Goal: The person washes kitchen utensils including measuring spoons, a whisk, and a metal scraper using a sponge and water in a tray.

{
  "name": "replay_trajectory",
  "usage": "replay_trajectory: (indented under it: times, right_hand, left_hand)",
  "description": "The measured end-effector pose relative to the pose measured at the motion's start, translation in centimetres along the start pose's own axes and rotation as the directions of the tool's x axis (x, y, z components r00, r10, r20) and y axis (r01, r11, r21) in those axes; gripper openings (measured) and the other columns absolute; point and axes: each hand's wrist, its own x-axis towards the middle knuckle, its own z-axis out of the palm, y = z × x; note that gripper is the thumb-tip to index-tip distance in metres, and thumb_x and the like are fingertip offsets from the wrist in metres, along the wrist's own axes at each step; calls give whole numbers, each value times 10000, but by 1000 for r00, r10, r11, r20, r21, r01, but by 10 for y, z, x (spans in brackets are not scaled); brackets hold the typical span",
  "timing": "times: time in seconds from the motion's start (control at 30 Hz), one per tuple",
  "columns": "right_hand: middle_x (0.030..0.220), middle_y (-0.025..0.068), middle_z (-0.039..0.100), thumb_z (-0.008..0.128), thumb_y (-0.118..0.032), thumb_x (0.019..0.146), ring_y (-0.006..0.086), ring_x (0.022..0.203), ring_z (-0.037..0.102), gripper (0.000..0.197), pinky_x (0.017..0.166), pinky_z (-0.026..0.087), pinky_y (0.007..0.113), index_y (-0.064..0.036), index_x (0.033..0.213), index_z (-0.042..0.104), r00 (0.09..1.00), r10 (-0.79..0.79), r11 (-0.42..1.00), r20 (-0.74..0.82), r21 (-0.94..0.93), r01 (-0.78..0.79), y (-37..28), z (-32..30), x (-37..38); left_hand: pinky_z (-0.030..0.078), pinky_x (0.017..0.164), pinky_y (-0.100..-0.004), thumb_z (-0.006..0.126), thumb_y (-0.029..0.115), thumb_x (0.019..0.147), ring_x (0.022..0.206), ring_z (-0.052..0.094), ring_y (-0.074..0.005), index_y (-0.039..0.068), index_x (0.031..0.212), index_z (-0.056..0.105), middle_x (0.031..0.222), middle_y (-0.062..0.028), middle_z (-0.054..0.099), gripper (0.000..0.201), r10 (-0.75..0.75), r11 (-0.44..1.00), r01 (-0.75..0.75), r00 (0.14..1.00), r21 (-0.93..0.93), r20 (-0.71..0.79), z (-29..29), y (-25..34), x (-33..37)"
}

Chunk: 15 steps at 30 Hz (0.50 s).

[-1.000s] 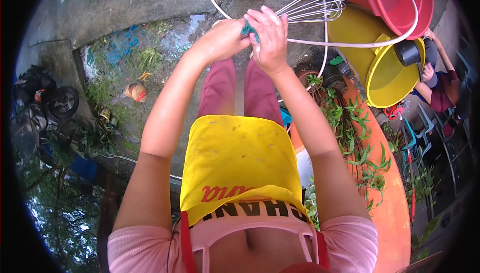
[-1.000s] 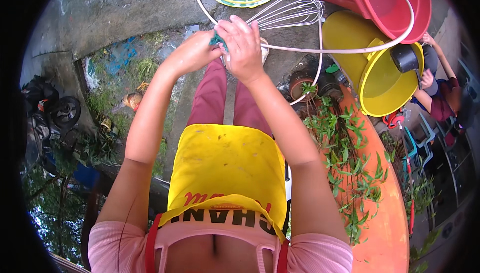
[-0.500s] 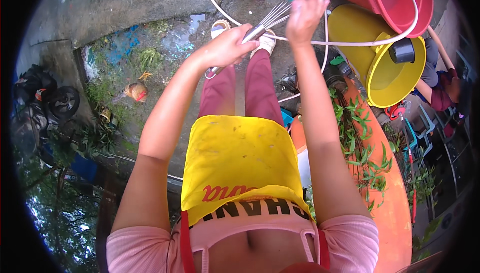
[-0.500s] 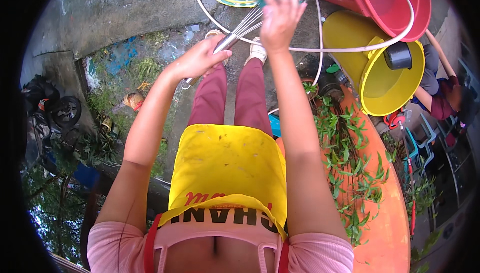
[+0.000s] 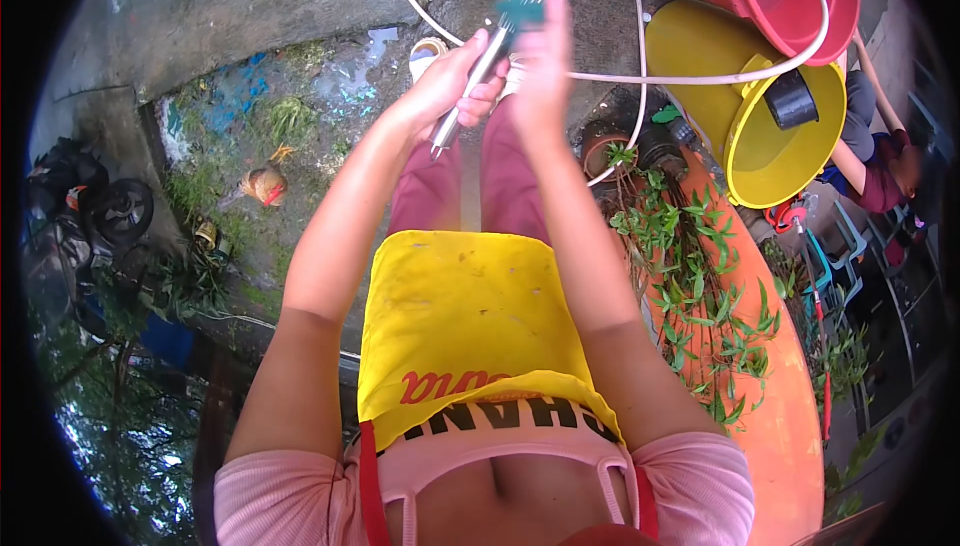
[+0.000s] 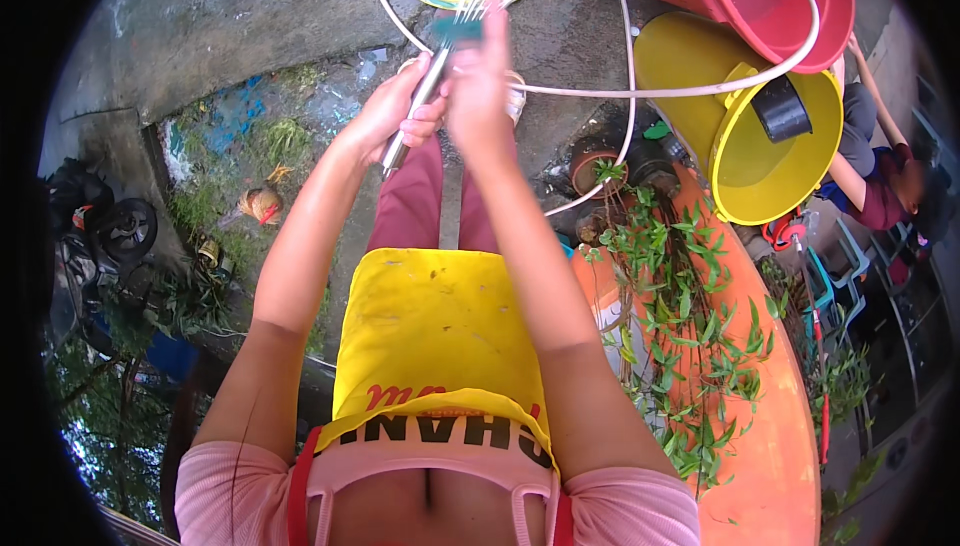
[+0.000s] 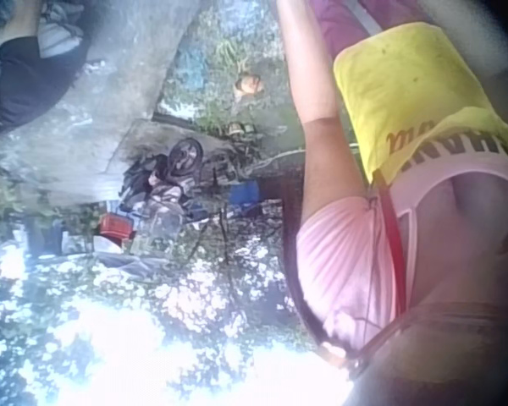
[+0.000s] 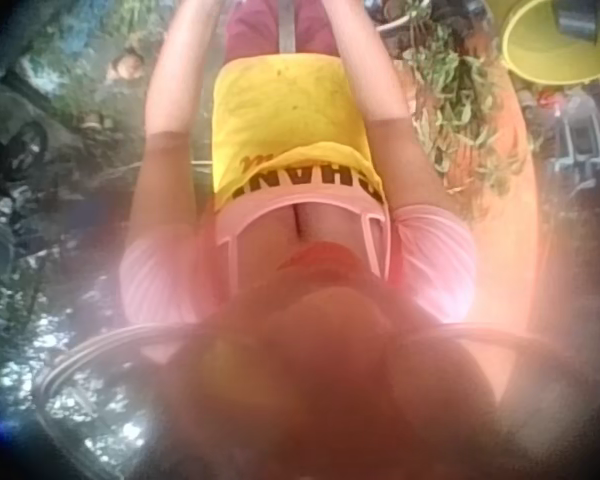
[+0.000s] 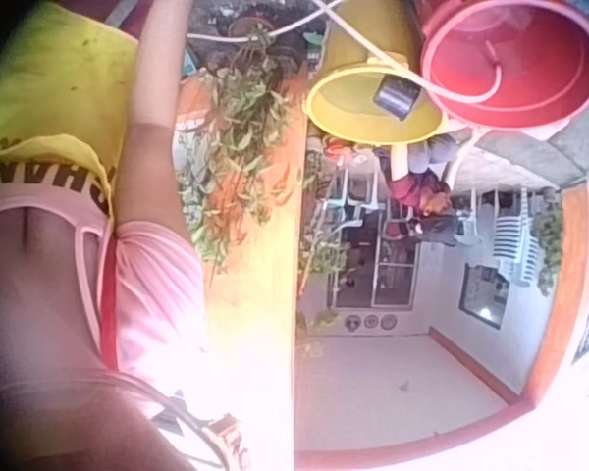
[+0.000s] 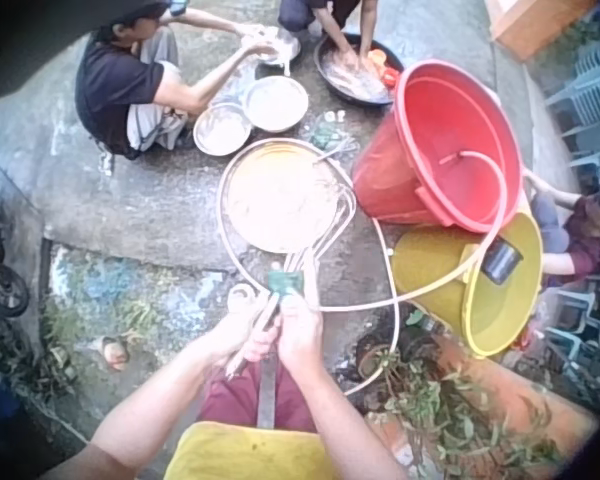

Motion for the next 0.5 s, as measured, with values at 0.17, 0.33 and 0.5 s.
replay_trajectory:
  times: [0.17, 0.33, 0.5]
  right_hand:
    - [1470, 208, -8, 431, -79, 894, 327, 1341, 183, 346, 1060, 227, 349, -107, 1220, 544, 957, -288, 891, 10, -363, 272, 9, 8, 38]
    - [1474, 191, 10, 385, -56, 907, 329, 1332, 202, 417, 1055, 244, 350, -126, 1317, 412, 997, -80, 991, -3, -106, 80, 6, 9, 18]
    - [1434, 159, 207, 318, -189, 971, 286, 1237, 380, 566, 971, 360, 344, -207, 1432, -11, 995, 98, 933, -23, 351, -84, 23, 4, 10]
  left_hand:
    - [229, 276, -161, 287, 501, 937, 320, 257, -17, 97, 808, 406, 488, 61, 314, 441, -56, 998, 58, 997, -38, 53, 3, -3, 6]
    - [227, 279, -164, 332, 542, 911, 319, 277, -20, 134, 814, 430, 464, 72, 316, 430, -44, 999, 48, 980, 16, -195, 18, 0, 18]
    - [234, 273, -161, 330, 550, 907, 305, 268, -16, 135, 813, 439, 461, 70, 314, 438, -115, 993, 118, 988, 22, -102, 22, -3, 20]
